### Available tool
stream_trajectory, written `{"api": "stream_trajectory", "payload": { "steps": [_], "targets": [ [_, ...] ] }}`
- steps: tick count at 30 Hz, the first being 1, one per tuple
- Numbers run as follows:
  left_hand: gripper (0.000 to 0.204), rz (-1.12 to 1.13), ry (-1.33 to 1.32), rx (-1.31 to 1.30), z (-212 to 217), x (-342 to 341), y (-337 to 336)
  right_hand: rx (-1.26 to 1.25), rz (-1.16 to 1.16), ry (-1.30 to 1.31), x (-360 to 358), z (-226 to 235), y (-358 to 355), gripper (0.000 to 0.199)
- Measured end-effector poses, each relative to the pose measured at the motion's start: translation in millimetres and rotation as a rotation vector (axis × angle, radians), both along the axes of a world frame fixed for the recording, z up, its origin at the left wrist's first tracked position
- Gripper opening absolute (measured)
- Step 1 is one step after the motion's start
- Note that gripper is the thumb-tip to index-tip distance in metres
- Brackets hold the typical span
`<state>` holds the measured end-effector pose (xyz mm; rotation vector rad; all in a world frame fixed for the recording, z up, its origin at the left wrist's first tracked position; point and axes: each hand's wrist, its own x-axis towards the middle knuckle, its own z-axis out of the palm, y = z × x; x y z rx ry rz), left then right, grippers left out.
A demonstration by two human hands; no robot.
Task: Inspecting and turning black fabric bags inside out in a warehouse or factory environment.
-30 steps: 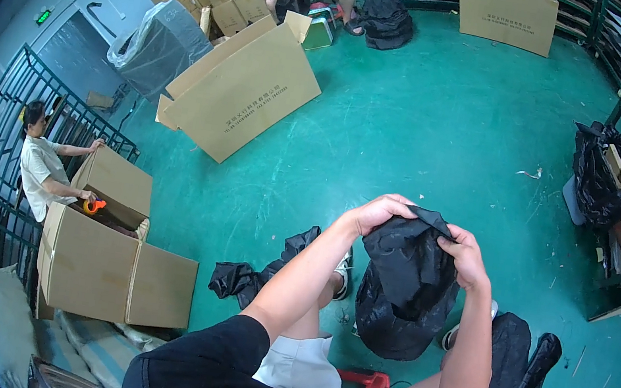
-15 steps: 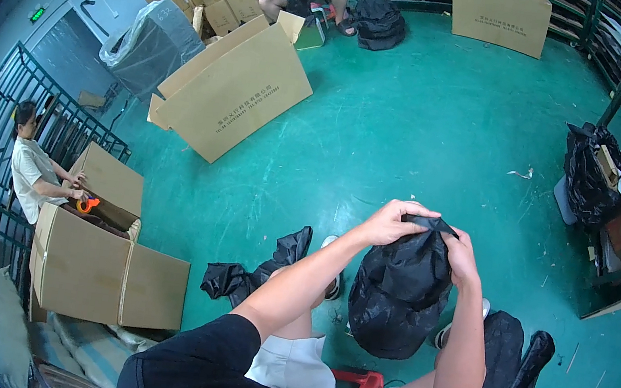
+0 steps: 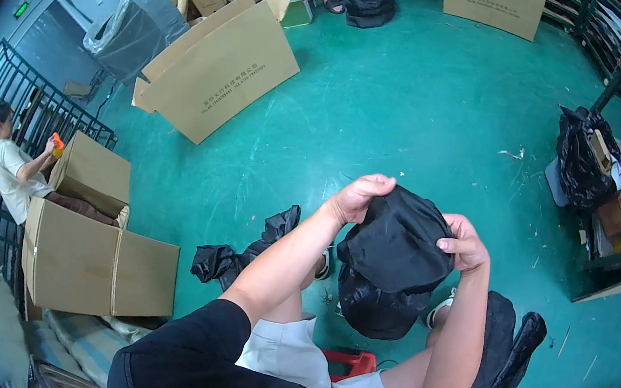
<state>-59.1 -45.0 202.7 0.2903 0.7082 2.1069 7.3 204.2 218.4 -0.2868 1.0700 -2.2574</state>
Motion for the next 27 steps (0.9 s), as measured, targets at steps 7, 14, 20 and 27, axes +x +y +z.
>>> {"api": "stream_trajectory", "payload": {
  "steps": [7, 14, 20, 27],
  "targets": [
    [0.033, 0.278, -0.138, 0.032, 3, -10, -14, 0.309, -0.057, -0.040, -13, -32, 9, 0.033],
    [0.034, 0.221, -0.073, 0.081, -6, -15, 1, 1.353, -0.604, 0.382, -21, -63, 7, 0.021],
    [0.028, 0.368, -0.021, 0.050, 10, -16, -1, 0.706, -0.864, -0.025, -28, -63, 17, 0.018],
    [0.034, 0.256, 0.149, 0.231, 5, -28, -40, -0.312, -0.468, -0.079, -12, -32, 38, 0.038]
  ]
}}
